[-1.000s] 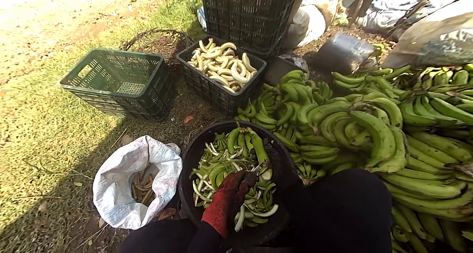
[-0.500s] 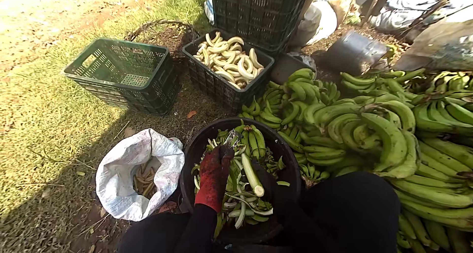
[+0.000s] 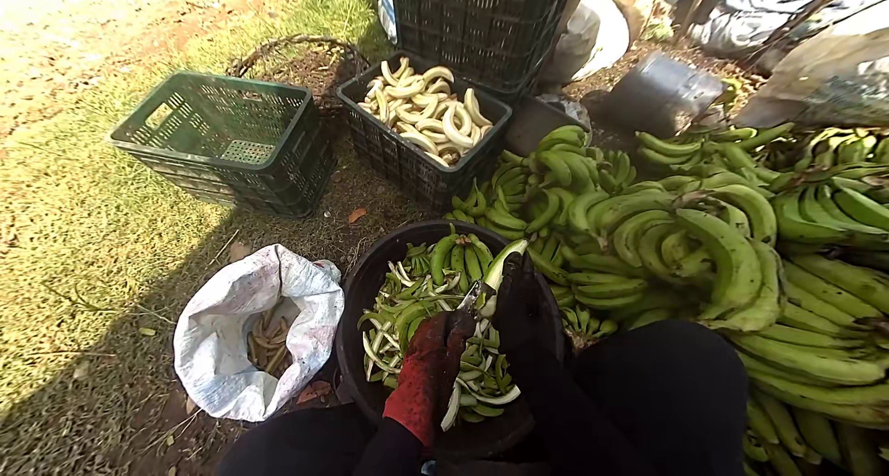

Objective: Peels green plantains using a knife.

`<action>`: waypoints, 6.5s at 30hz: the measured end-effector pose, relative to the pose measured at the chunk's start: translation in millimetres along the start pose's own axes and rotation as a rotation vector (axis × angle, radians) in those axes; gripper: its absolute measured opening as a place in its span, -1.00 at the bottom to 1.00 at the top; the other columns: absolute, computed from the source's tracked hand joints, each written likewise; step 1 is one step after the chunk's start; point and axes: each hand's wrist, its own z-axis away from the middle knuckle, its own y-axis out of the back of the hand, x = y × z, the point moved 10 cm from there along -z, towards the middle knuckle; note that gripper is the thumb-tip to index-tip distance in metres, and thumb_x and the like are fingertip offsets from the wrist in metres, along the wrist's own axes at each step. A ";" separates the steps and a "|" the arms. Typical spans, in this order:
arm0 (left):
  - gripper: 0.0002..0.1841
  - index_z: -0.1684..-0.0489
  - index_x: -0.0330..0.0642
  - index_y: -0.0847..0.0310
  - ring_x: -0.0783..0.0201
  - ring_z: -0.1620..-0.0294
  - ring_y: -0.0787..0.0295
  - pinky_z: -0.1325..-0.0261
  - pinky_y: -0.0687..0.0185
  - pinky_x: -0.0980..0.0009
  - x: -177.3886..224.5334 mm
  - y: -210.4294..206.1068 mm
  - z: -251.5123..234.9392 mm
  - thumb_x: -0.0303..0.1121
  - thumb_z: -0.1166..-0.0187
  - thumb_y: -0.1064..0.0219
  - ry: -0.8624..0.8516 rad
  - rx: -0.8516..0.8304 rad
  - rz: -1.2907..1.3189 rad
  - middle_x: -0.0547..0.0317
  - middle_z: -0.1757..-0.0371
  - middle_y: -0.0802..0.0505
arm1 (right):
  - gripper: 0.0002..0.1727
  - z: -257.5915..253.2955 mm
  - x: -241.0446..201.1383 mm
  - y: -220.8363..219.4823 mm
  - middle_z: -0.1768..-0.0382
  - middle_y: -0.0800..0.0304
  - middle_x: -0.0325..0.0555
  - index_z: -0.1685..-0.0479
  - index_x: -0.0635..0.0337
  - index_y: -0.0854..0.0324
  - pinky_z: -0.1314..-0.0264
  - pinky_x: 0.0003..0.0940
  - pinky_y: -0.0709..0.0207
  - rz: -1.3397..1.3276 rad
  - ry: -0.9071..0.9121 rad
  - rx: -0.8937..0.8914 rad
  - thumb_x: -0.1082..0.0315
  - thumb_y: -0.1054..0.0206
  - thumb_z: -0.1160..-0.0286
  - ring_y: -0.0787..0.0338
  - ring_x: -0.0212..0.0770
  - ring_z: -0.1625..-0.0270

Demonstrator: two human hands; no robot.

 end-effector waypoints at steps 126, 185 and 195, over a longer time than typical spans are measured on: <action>-0.40 -0.27 -0.03 -0.72 -0.15 -0.33 -0.75 -0.30 -0.66 -0.18 -80.0 -7.5 -49.2 0.26 -0.51 -0.31 0.305 -0.119 -0.642 -0.13 -0.28 -0.79 | -0.47 12.6 91.0 2.8 0.40 -0.71 -0.08 -0.14 0.18 -0.52 0.50 -0.41 -0.67 -0.554 -0.693 -0.448 0.02 0.29 -0.91 -0.73 -0.26 0.50; -0.53 -0.46 0.16 -0.64 0.31 -0.02 -0.86 -0.08 -0.87 0.16 8.0 21.2 -21.2 0.13 -0.78 -0.08 -0.127 0.002 0.163 0.23 -0.18 -0.84 | -0.49 0.1 11.2 -8.5 0.13 -0.77 -0.01 -0.64 -0.13 -0.31 0.43 -0.27 -0.72 -0.300 -0.445 -0.749 -0.07 0.05 -0.85 -0.79 -0.14 0.38; -0.50 -0.47 0.21 -0.65 0.34 -0.34 -0.74 -0.48 -0.63 0.13 29.8 -10.8 1.3 0.18 -0.74 -0.11 -0.326 -0.129 -0.061 0.28 -0.27 -0.83 | -0.51 8.8 22.7 -19.9 0.29 -0.76 -0.03 -0.44 0.09 -0.40 0.43 -0.31 -0.73 -0.341 -0.497 -0.723 -0.04 0.11 -0.86 -0.78 -0.18 0.42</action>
